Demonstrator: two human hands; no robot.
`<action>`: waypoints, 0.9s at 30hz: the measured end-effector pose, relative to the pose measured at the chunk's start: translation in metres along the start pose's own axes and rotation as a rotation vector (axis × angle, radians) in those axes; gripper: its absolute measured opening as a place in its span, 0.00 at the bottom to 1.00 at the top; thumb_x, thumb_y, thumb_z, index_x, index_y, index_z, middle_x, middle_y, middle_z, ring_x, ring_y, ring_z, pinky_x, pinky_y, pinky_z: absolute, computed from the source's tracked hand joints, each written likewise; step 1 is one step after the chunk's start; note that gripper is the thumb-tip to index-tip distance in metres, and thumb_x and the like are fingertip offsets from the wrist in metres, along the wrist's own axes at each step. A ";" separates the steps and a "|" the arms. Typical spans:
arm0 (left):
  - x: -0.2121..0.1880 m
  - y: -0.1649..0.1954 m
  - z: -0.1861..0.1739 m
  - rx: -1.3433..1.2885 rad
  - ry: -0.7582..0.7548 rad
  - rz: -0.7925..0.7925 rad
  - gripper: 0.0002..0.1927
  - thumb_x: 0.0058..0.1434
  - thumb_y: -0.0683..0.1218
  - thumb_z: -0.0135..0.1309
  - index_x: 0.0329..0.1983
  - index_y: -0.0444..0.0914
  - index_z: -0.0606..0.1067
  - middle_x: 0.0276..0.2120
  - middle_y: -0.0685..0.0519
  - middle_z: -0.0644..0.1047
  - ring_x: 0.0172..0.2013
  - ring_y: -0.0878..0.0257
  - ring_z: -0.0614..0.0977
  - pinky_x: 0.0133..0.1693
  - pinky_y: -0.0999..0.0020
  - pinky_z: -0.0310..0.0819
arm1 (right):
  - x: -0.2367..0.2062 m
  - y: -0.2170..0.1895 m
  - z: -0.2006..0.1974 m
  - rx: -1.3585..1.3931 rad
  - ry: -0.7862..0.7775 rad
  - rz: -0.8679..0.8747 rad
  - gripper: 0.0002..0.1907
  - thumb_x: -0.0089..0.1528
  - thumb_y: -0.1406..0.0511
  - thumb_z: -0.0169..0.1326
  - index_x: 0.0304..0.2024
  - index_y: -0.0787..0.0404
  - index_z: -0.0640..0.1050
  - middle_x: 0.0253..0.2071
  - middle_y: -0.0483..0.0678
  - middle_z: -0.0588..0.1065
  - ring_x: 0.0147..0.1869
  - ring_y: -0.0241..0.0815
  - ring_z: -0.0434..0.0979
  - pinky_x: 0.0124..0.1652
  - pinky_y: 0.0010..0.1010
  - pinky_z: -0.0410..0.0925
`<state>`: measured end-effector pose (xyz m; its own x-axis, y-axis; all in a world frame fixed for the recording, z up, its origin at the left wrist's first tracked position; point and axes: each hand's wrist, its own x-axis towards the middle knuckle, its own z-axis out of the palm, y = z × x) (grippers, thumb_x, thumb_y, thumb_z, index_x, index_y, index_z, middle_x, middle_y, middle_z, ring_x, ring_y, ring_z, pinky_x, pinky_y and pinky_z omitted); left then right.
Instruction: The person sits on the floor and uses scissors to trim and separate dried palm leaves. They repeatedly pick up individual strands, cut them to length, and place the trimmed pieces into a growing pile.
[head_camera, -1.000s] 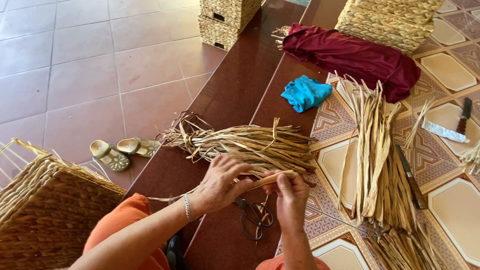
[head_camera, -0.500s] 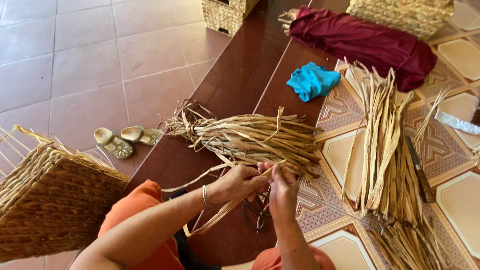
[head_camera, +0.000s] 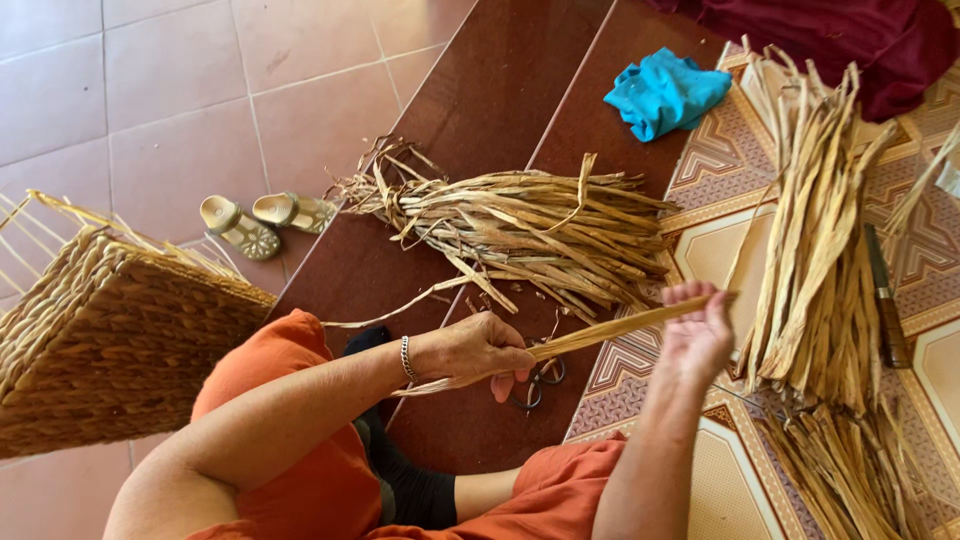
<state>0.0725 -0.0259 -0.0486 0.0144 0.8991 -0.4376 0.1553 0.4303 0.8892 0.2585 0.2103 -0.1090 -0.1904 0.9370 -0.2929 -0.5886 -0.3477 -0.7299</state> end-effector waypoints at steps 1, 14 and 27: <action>-0.001 -0.003 -0.001 0.014 -0.024 -0.008 0.17 0.69 0.51 0.52 0.33 0.35 0.82 0.22 0.53 0.83 0.25 0.71 0.83 0.31 0.73 0.77 | 0.007 -0.001 -0.010 0.012 0.054 0.007 0.10 0.71 0.62 0.50 0.41 0.63 0.77 0.39 0.50 0.78 0.44 0.43 0.81 0.54 0.38 0.77; -0.008 -0.037 -0.025 -0.070 0.109 0.040 0.14 0.68 0.49 0.53 0.36 0.34 0.81 0.24 0.53 0.84 0.27 0.69 0.86 0.30 0.73 0.81 | 0.005 0.003 0.004 0.101 -0.150 0.039 0.21 0.61 0.49 0.61 0.47 0.56 0.78 0.45 0.51 0.80 0.47 0.46 0.82 0.51 0.46 0.76; -0.001 -0.038 -0.036 -0.087 0.100 -0.067 0.16 0.69 0.50 0.52 0.36 0.33 0.82 0.23 0.51 0.83 0.24 0.67 0.84 0.28 0.73 0.82 | -0.045 0.083 0.027 -0.535 -0.426 0.130 0.12 0.65 0.60 0.59 0.31 0.61 0.81 0.34 0.51 0.82 0.36 0.43 0.84 0.36 0.40 0.80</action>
<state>0.0311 -0.0397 -0.0769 -0.0925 0.8698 -0.4846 0.0666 0.4910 0.8686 0.1970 0.1404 -0.1402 -0.5889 0.7802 -0.2110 -0.0925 -0.3244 -0.9414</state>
